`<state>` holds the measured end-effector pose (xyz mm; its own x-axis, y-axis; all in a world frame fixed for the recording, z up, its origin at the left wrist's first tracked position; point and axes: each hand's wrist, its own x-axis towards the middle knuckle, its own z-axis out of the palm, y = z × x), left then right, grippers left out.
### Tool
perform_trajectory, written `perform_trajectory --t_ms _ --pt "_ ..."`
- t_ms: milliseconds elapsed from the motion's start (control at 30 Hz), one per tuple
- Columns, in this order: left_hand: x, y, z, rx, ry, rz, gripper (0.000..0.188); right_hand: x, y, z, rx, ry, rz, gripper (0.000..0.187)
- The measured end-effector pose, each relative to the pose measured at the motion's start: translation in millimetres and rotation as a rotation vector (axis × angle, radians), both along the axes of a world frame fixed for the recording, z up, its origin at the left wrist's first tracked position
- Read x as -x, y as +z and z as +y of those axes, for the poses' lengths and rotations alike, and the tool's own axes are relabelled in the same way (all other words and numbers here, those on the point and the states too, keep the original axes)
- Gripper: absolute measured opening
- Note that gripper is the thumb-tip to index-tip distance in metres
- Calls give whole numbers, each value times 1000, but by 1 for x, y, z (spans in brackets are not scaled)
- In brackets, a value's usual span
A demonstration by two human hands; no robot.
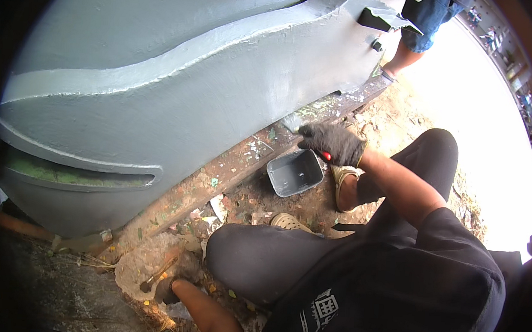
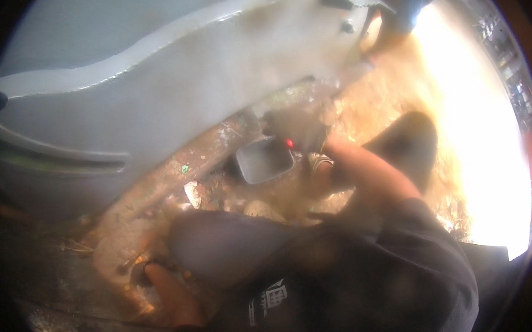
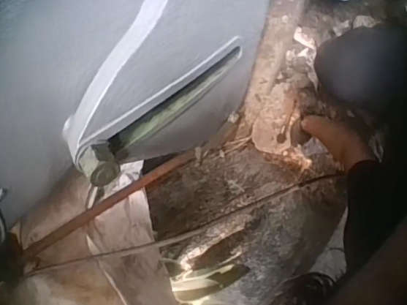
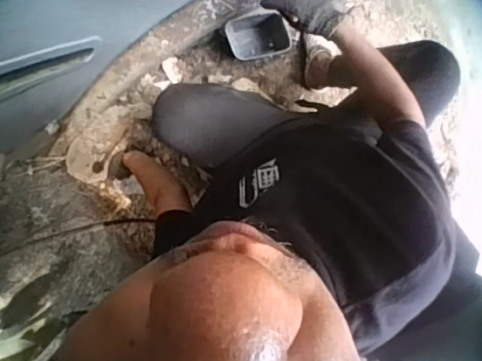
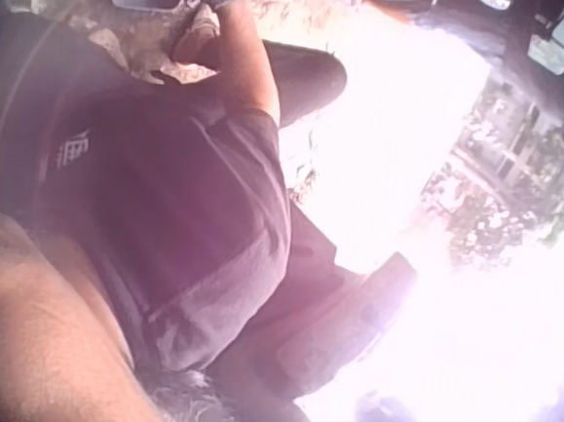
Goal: The person kneels beside a large gray metal object and uses a paintbrush to apply gray paint to its lower side. They repeatedly dip the brush into a small paint container and continue brushing along the curved surface.
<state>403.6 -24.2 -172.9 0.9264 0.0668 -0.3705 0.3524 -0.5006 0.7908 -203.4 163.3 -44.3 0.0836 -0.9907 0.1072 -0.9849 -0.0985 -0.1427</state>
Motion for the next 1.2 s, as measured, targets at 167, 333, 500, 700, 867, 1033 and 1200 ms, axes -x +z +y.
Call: perform_trajectory --t_ms 167,333,500,700,867,1033,1200 --pt "-19 -19 -12 19 145 -141 64 -4 130 -8 315 -36 21 37" --pt "-36 -22 -7 45 149 -141 63 -38 188 6 487 -145 136 44" --pt "-12 -11 -8 56 138 -108 65 -33 72 -8 292 -434 -404 55" --pt "37 57 7 62 163 -48 68 -1 -18 15 -118 -80 -170 38" --pt "14 12 -6 74 125 -65 69 30 54 10 162 -71 20 34" --pt "-43 -23 -15 87 171 -171 68 1 194 14 538 -132 210 36" --pt "-9 2 -6 39 150 -112 65 -8 131 14 638 -173 54 44"
